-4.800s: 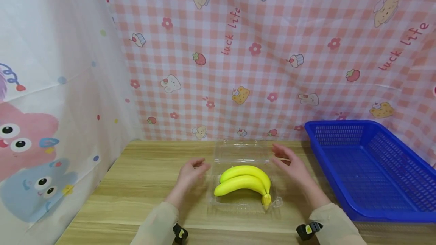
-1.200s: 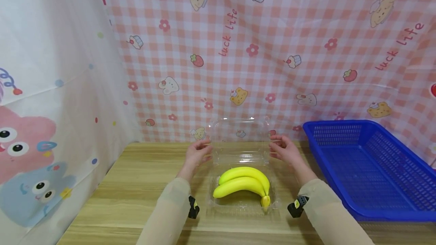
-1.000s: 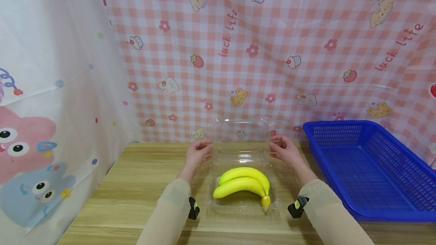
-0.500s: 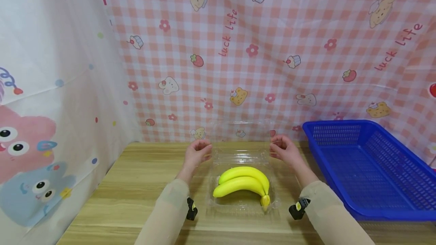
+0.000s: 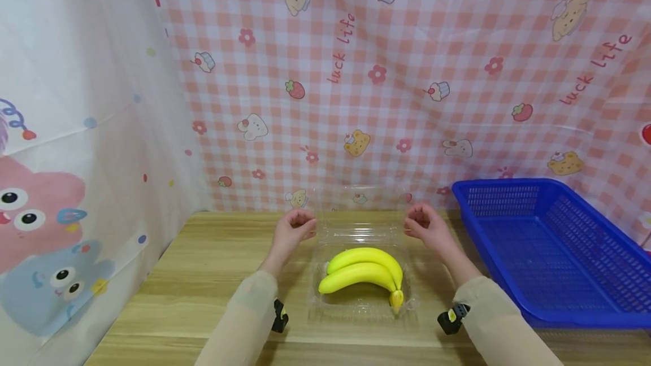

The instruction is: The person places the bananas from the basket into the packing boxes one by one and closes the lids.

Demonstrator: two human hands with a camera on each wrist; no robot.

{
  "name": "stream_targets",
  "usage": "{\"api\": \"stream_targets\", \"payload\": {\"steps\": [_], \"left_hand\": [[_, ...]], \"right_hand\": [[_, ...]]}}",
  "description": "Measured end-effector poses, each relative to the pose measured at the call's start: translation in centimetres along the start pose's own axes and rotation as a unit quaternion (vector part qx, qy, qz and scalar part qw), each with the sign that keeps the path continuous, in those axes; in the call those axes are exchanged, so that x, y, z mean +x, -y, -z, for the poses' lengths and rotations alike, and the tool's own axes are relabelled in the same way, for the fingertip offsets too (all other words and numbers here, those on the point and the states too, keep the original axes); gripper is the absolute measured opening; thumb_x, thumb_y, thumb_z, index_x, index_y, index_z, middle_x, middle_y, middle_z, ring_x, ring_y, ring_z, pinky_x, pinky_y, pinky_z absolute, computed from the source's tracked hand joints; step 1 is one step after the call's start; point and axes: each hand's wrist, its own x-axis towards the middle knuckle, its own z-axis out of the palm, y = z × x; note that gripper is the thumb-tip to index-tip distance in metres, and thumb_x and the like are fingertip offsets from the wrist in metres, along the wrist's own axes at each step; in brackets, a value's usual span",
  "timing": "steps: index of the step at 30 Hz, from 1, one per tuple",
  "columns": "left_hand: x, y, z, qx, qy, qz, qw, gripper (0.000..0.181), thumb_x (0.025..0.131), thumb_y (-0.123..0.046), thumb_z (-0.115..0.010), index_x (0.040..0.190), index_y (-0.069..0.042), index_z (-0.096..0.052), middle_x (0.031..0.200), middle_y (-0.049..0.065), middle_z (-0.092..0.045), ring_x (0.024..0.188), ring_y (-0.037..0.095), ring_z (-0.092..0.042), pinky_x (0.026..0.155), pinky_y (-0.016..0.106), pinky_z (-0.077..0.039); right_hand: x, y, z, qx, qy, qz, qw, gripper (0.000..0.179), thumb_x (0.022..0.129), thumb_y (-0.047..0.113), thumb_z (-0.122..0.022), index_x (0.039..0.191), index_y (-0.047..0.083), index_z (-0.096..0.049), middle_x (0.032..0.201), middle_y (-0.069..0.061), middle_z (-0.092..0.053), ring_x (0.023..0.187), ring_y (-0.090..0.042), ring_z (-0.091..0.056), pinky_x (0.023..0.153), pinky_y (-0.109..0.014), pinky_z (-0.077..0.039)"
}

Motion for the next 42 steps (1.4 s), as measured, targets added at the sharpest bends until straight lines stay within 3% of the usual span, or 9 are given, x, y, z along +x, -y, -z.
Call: {"api": "stream_targets", "payload": {"steps": [6,10,17,21,26,30,33,36,42], "left_hand": [[-0.3,0.1,0.5,0.015,0.029,-0.032,0.999,0.011,0.089,0.008,-0.068,0.098,0.01,-0.062,0.093,0.017,-0.064,0.083,0.02,-0.064,0.078,0.04,-0.061],[-0.7,-0.1,0.9,0.028,0.05,-0.047,0.9973,0.008,0.09,0.005,-0.069,0.096,0.006,-0.064,0.094,0.015,-0.065,0.084,0.019,-0.063,0.08,0.037,-0.061],[-1.0,0.1,1.8,0.094,0.066,-0.076,0.9905,0.009,0.088,-0.002,-0.073,0.095,0.0,-0.068,0.092,0.009,-0.068,0.088,0.021,-0.063,0.08,0.031,-0.057],[-1.2,0.1,2.1,0.13,0.07,-0.071,0.9865,0.009,0.087,-0.004,-0.075,0.094,-0.003,-0.069,0.094,0.006,-0.069,0.093,0.02,-0.063,0.084,0.034,-0.054],[-1.9,-0.8,2.2,0.146,0.086,-0.068,0.9831,0.008,0.088,0.0,-0.073,0.093,0.002,-0.067,0.098,0.01,-0.069,0.098,0.023,-0.063,0.09,0.041,-0.055],[-2.1,-0.6,2.5,0.157,0.102,-0.075,0.9794,0.006,0.088,-0.001,-0.073,0.092,-0.001,-0.068,0.097,0.008,-0.07,0.096,0.022,-0.065,0.088,0.041,-0.057],[-1.8,0.3,2.9,0.159,0.114,-0.082,0.9773,0.007,0.088,-0.002,-0.074,0.093,-0.002,-0.069,0.098,0.006,-0.069,0.098,0.023,-0.064,0.087,0.04,-0.058],[-2.1,0.2,3.0,0.166,0.123,-0.083,0.975,0.007,0.088,0.002,-0.071,0.094,0.0,-0.069,0.101,0.008,-0.067,0.101,0.027,-0.063,0.087,0.039,-0.058],[-2.5,0.3,3.3,0.153,0.153,-0.091,0.972,0.014,0.085,0.012,-0.067,0.095,0.002,-0.07,0.104,0.015,-0.066,0.103,0.035,-0.063,0.087,0.038,-0.059]], "right_hand": [[-0.5,0.0,0.3,-0.036,0.006,0.029,0.9989,0.017,0.094,-0.008,-0.059,0.107,-0.013,-0.049,0.092,-0.017,-0.056,0.081,-0.013,-0.058,0.076,-0.021,-0.058],[-0.9,0.0,0.5,-0.099,0.0,0.054,0.9936,0.014,0.093,-0.005,-0.064,0.103,-0.008,-0.054,0.089,-0.015,-0.059,0.081,-0.015,-0.058,0.073,-0.017,-0.054],[-1.5,0.2,0.8,-0.179,0.006,0.087,0.98,0.011,0.092,-0.001,-0.067,0.098,-0.002,-0.058,0.089,-0.009,-0.06,0.085,-0.021,-0.059,0.075,-0.022,-0.053],[-1.8,0.3,1.0,-0.196,0.016,0.1,0.9753,0.01,0.092,-0.004,-0.066,0.096,-0.002,-0.058,0.089,-0.009,-0.06,0.085,-0.022,-0.059,0.077,-0.028,-0.055],[-2.2,0.1,1.1,-0.213,0.026,0.119,0.9695,0.013,0.089,-0.007,-0.067,0.092,0.0,-0.057,0.089,-0.008,-0.061,0.084,-0.023,-0.062,0.079,-0.037,-0.059],[-2.6,-0.1,1.1,-0.21,0.039,0.144,0.9662,0.017,0.087,-0.009,-0.069,0.092,0.001,-0.056,0.089,-0.007,-0.062,0.083,-0.023,-0.063,0.077,-0.04,-0.061],[-3.0,0.0,1.2,-0.208,0.054,0.156,0.9641,0.017,0.087,-0.009,-0.069,0.093,0.001,-0.057,0.089,-0.006,-0.06,0.085,-0.022,-0.063,0.077,-0.039,-0.061],[-3.3,-0.1,1.3,-0.21,0.071,0.166,0.9608,0.018,0.086,-0.012,-0.068,0.092,0.002,-0.057,0.089,-0.006,-0.058,0.088,-0.019,-0.061,0.08,-0.041,-0.06],[-3.7,-0.5,1.3,-0.222,0.084,0.221,0.946,0.028,0.079,-0.019,-0.065,0.089,0.007,-0.058,0.092,-0.001,-0.059,0.09,-0.016,-0.061,0.081,-0.044,-0.06]]}}
